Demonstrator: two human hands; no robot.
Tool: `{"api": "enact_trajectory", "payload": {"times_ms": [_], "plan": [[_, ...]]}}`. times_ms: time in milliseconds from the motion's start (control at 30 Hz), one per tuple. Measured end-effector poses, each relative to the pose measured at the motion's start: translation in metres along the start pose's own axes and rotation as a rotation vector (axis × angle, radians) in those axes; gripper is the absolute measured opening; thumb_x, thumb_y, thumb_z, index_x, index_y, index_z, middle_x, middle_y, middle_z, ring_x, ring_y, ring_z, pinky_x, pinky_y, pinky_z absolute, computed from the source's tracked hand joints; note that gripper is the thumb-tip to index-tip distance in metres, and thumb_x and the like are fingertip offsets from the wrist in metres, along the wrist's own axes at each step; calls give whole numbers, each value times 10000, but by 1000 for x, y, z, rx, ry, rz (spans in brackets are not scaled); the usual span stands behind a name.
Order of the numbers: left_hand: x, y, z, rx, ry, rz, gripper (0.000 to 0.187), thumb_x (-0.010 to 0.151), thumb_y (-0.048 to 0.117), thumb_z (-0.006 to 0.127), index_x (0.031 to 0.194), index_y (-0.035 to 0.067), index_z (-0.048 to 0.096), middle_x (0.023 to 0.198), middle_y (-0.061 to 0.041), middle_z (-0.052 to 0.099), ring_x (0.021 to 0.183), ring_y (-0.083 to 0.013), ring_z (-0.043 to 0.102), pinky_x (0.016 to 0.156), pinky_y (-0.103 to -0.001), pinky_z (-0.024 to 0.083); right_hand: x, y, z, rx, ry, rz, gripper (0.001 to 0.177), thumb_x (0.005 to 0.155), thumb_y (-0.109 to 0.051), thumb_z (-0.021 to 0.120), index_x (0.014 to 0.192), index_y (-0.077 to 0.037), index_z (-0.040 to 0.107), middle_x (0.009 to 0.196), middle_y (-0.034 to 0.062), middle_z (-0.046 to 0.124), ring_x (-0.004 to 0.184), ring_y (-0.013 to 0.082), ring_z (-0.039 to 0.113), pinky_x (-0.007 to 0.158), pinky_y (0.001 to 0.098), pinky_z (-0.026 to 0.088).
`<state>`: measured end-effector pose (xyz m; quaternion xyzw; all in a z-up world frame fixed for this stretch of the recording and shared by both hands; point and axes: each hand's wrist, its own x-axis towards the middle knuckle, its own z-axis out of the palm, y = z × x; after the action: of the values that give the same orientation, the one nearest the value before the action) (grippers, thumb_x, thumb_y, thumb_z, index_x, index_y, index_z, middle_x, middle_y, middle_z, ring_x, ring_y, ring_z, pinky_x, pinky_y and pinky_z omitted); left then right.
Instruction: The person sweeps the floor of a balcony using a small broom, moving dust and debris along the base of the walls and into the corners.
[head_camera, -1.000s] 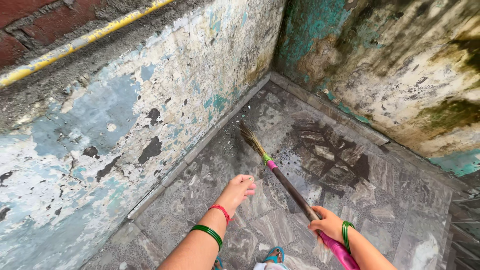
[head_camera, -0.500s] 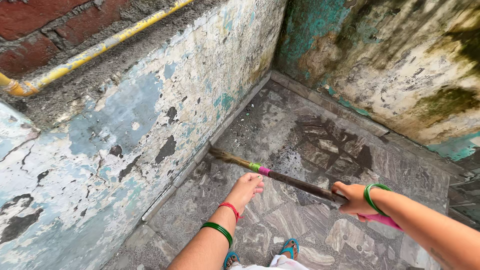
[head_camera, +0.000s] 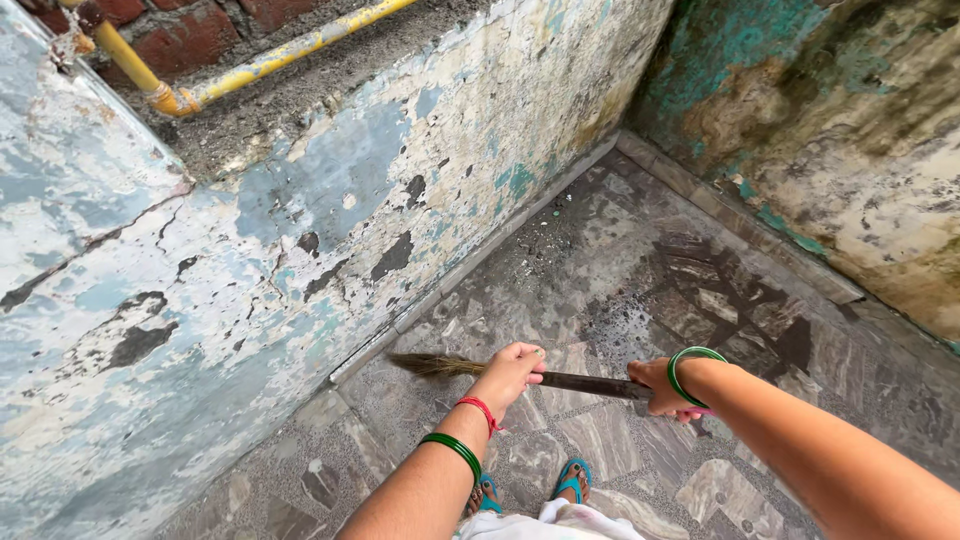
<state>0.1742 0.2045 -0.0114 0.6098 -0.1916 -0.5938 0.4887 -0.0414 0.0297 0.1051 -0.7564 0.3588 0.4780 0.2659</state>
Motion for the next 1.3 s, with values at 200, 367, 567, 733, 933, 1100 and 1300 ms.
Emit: {"api": "enact_trajectory", "payload": {"times_ms": [200, 367, 567, 733, 933, 1100, 1300], "plan": [[-19, -6, 4, 1, 83, -50, 368, 958, 370, 621, 1198, 94, 661, 1056, -30, 724, 930, -132, 687, 788, -295, 489, 71, 18, 26, -377, 92, 90, 556, 887, -233, 671, 1400, -127, 483, 1047, 84, 662, 980, 254, 707, 820, 449, 591], [-17, -2, 6, -78, 141, -38, 380, 962, 368, 625, 1228, 98, 643, 1098, -53, 720, 965, -147, 681, 822, -304, 501, 93, -2, 47, -476, 153, -9, 579, 911, -464, 725, 1360, -154, 533, 1123, 98, 649, 1009, 299, 664, 900, 481, 552], [-24, 12, 15, -73, 164, -58, 403, 969, 391, 597, 1249, 103, 629, 1155, -52, 716, 1038, -159, 679, 882, -325, 486, 58, 22, 2, -64, 30, 123, 411, 1000, -405, 602, 1350, -191, 568, 1104, 85, 718, 712, 197, 717, 600, 359, 618], [-25, 16, 17, -41, 182, -99, 414, 973, 412, 580, 1260, 117, 627, 1172, -44, 717, 1076, -165, 690, 931, -330, 504, 74, 58, -26, 141, 165, 248, 488, 996, -433, 631, 1414, -192, 557, 1111, 113, 730, 642, 217, 729, 544, 360, 621], [-8, 15, 20, -60, 173, -112, 420, 979, 423, 564, 1272, 127, 620, 1178, -46, 716, 1092, -175, 688, 949, -341, 493, 3, 103, -58, 5, 117, 239, 661, 974, -450, 720, 1511, -218, 412, 1045, 122, 713, 650, 211, 696, 543, 355, 594], [14, 26, 35, -73, 140, -68, 406, 981, 407, 573, 1264, 122, 629, 1173, -46, 716, 1079, -180, 686, 945, -346, 494, -20, 86, -60, -70, -14, 143, 445, 1002, -430, 629, 1408, -288, 517, 850, 63, 655, 578, 174, 639, 494, 338, 555], [12, 30, 44, -71, 144, -71, 392, 980, 379, 577, 1262, 113, 633, 1190, -61, 727, 1079, -177, 687, 940, -356, 502, 42, 57, -57, 31, 31, 48, 357, 995, -366, 645, 1287, -172, 574, 811, 94, 639, 544, 178, 622, 448, 344, 512]]}}
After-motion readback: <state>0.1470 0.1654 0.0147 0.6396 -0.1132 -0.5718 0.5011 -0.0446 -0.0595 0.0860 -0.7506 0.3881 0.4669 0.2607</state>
